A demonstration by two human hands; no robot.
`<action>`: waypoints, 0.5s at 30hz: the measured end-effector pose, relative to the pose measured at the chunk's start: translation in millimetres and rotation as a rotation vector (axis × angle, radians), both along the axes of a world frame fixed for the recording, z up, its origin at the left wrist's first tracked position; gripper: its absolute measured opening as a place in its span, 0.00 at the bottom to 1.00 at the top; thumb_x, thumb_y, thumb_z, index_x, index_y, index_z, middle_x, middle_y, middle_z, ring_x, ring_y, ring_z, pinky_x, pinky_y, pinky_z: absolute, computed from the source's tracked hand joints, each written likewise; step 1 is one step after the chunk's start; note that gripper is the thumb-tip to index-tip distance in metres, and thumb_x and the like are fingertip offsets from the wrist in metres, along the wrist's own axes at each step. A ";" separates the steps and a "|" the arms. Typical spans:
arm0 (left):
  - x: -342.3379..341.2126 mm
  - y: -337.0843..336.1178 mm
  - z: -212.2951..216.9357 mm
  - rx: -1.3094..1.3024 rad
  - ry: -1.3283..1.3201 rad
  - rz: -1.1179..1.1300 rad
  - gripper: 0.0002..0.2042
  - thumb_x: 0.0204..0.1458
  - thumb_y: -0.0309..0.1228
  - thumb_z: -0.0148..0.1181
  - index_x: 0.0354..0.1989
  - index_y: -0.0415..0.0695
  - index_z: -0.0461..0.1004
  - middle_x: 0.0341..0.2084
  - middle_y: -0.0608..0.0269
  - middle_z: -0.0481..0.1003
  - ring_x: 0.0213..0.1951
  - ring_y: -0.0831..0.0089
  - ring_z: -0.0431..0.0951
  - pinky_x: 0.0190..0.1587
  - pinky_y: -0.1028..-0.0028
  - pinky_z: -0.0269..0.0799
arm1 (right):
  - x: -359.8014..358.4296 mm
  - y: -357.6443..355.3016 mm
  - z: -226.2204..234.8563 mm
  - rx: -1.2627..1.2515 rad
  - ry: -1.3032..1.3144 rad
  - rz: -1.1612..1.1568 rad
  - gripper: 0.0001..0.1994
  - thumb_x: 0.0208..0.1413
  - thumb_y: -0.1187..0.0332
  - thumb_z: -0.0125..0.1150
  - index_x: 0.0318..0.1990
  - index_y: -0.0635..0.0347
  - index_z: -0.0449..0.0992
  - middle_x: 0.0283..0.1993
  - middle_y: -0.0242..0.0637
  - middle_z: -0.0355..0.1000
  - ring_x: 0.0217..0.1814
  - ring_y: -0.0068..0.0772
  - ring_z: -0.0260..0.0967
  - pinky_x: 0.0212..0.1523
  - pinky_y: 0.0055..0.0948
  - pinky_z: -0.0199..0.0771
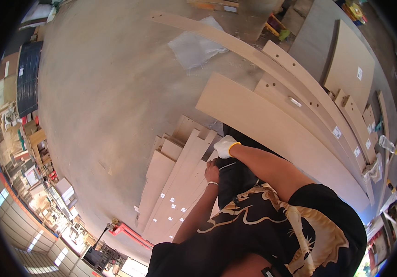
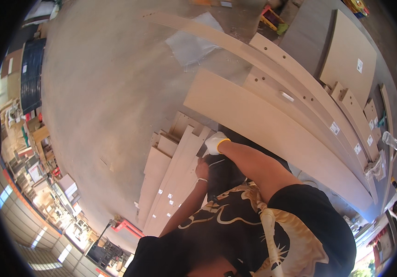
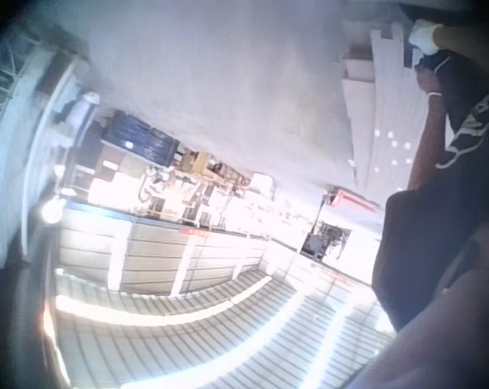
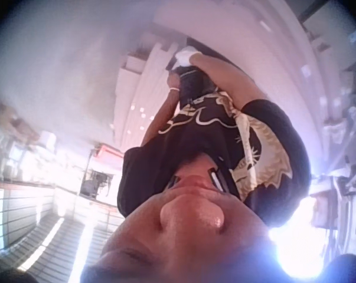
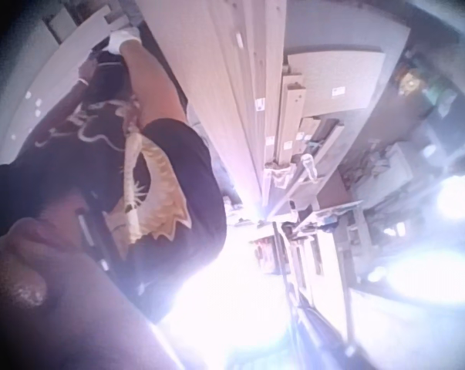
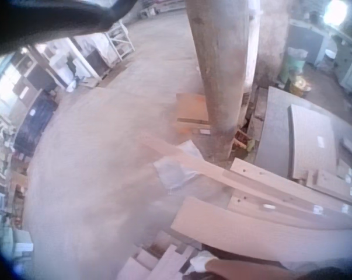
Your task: The person wipes flat wooden boards with a cloth, then uses a small sanding block to smooth edges and corners. They handle multiple boards one at a time, flipping and repositioning them on the floor.
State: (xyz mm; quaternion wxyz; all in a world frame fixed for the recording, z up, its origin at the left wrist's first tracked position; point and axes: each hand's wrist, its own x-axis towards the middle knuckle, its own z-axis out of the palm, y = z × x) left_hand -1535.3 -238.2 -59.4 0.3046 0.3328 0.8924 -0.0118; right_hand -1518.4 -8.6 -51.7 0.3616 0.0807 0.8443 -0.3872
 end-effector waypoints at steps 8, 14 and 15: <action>-16.1 11.1 19.5 0.010 -0.201 0.287 0.26 0.62 0.25 0.50 0.70 0.54 0.74 0.56 0.56 0.76 0.61 0.58 0.76 0.60 0.61 0.76 | 8.9 4.0 1.2 -0.146 0.091 -0.211 0.13 0.50 0.72 0.66 0.45 0.48 0.85 0.44 0.46 0.84 0.49 0.55 0.81 0.49 0.47 0.80; -23.4 17.5 38.5 0.319 -0.293 0.364 0.26 0.60 0.21 0.56 0.69 0.45 0.74 0.63 0.53 0.76 0.65 0.54 0.72 0.67 0.60 0.69 | 6.0 14.0 6.2 -0.238 -0.032 -0.343 0.17 0.51 0.74 0.64 0.49 0.47 0.85 0.49 0.44 0.83 0.55 0.54 0.79 0.52 0.47 0.79; -27.6 14.7 51.0 0.399 -0.221 0.212 0.23 0.58 0.20 0.58 0.64 0.43 0.77 0.64 0.53 0.76 0.65 0.54 0.72 0.66 0.60 0.69 | 4.9 15.7 8.4 -0.233 -0.067 -0.341 0.18 0.52 0.73 0.63 0.50 0.47 0.85 0.51 0.42 0.83 0.58 0.53 0.78 0.54 0.47 0.78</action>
